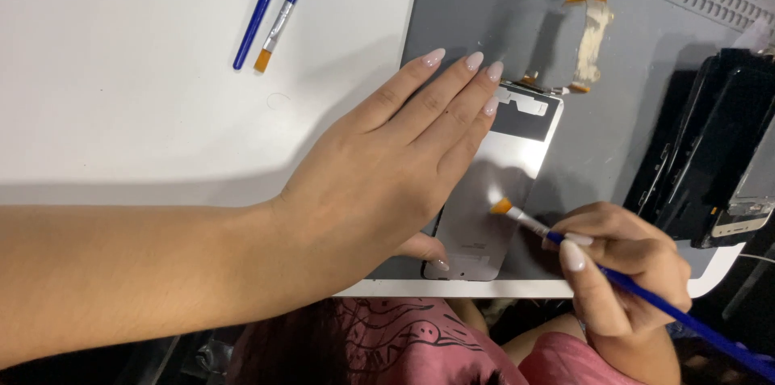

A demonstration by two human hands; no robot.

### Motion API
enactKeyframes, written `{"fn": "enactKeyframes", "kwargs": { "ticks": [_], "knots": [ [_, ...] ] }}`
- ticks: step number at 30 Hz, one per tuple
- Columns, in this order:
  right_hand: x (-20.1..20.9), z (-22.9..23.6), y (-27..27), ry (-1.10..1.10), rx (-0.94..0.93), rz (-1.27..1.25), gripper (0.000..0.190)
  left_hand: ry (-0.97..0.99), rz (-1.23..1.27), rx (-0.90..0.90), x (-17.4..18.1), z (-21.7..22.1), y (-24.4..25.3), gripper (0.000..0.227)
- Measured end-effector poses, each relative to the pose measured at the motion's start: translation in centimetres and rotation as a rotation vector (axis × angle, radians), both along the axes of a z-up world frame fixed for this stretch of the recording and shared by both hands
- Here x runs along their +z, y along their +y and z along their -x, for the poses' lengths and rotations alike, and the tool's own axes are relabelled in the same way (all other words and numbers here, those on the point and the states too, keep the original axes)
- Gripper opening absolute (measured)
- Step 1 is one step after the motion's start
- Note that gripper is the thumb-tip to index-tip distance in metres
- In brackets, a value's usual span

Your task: The person uses a small brush to clean the internal components of a disassembled smartphone, focusing on the camera module and flex cables. They then flip the phone over and brush the exterior back panel and edges.

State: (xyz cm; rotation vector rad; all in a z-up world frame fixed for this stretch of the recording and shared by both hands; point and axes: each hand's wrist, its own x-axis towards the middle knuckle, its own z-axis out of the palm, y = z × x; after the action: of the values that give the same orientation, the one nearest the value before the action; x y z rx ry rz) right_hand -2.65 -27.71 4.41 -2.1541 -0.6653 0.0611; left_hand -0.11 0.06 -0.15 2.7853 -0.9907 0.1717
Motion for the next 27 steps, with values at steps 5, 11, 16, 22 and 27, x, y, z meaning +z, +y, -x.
{"fn": "enactKeyframes", "kwargs": {
  "ticks": [5,11,16,22,27],
  "knots": [
    [0.4,-0.1,0.9,-0.033,-0.076,0.018,0.019,-0.020,-0.006,0.002,-0.1,0.0,0.0,0.142],
    [0.0,0.0,0.4,-0.010,-0.095,-0.016,0.017,-0.032,-0.032,-0.006,-0.1,0.0,0.0,0.142],
    [-0.4,0.0,0.3,-0.035,-0.158,-0.010,0.013,-0.042,-0.034,0.004,-0.3,0.0,-0.2,0.145],
    [-0.3,-0.3,0.5,-0.033,-0.045,0.007,0.013,-0.069,-0.060,-0.017,-0.2,0.0,-0.1,0.142],
    [-0.7,-0.6,0.6,0.002,0.030,-0.028,0.010,-0.075,-0.080,-0.011,-0.2,0.1,-0.1,0.141]
  ]
}}
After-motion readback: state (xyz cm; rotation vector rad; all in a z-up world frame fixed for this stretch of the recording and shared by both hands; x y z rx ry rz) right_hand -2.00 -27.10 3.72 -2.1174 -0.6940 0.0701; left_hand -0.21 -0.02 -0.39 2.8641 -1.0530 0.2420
